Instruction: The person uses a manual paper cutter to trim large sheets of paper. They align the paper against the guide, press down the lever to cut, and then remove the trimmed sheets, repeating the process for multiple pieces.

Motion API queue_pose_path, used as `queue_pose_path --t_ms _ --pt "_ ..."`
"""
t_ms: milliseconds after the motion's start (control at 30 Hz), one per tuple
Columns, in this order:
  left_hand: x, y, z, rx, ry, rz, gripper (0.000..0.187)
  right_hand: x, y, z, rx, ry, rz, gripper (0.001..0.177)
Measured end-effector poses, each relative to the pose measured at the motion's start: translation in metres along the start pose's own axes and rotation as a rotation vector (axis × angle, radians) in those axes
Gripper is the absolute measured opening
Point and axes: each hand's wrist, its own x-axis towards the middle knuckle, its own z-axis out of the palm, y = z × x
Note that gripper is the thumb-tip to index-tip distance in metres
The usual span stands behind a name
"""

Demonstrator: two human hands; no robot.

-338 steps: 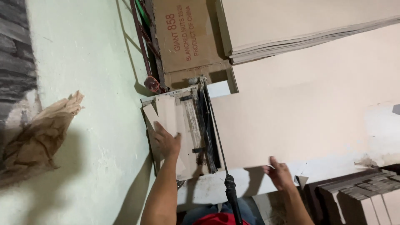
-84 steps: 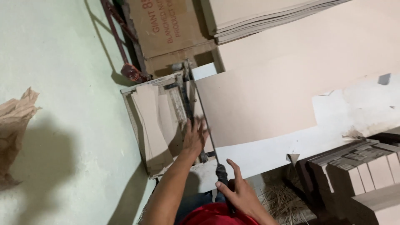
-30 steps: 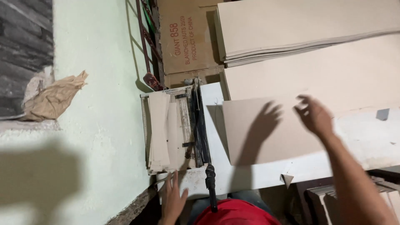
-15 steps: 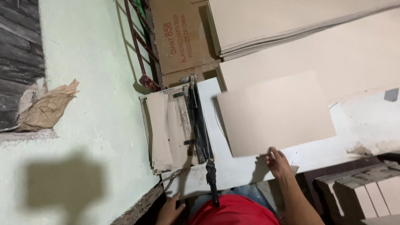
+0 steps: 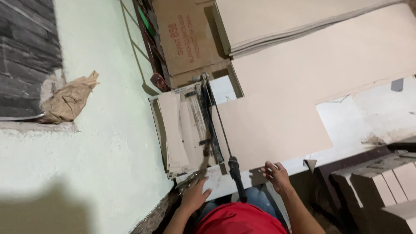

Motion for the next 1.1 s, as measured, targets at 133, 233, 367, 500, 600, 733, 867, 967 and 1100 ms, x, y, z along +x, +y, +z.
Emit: queue_pose_path --t_ms 133,233,367,500,600,733,867,967,1100 --pt "0.010 0.006 0.003 -0.001 0.109 0.158 0.056 -0.004 -0.013 0.023 -0.069 0.034 -0.025 0.021" --pt "0.036 0.011 0.003 0.000 0.243 0.276 0.053 0.014 -0.028 0.038 -0.117 0.026 -0.017 0.021" --pt "0.058 0.037 -0.021 0.001 0.453 0.342 0.053 0.032 -0.055 0.068 -0.160 0.034 -0.025 0.027" --pt "0.065 0.082 -0.071 0.089 0.455 0.232 0.060 0.077 -0.027 0.063 -0.263 0.068 -0.087 0.038" --pt "0.087 0.111 -0.101 0.129 0.429 0.132 0.071 0.079 -0.021 0.069 -0.283 0.114 -0.129 0.039" --pt "0.120 0.138 -0.123 0.241 0.327 0.021 0.077 0.060 -0.034 0.077 -0.367 0.126 -0.138 0.038" --pt "0.161 0.132 -0.117 0.327 0.318 -0.013 0.107 0.043 -0.053 0.086 -0.413 0.085 -0.171 0.040" --pt "0.199 0.115 -0.100 0.368 0.337 -0.029 0.113 0.063 -0.057 0.068 -1.006 -0.103 -0.015 0.039" --pt "0.195 0.120 -0.102 0.351 0.343 -0.039 0.106 -0.016 -0.093 0.133 -1.468 -0.264 -0.027 0.053"
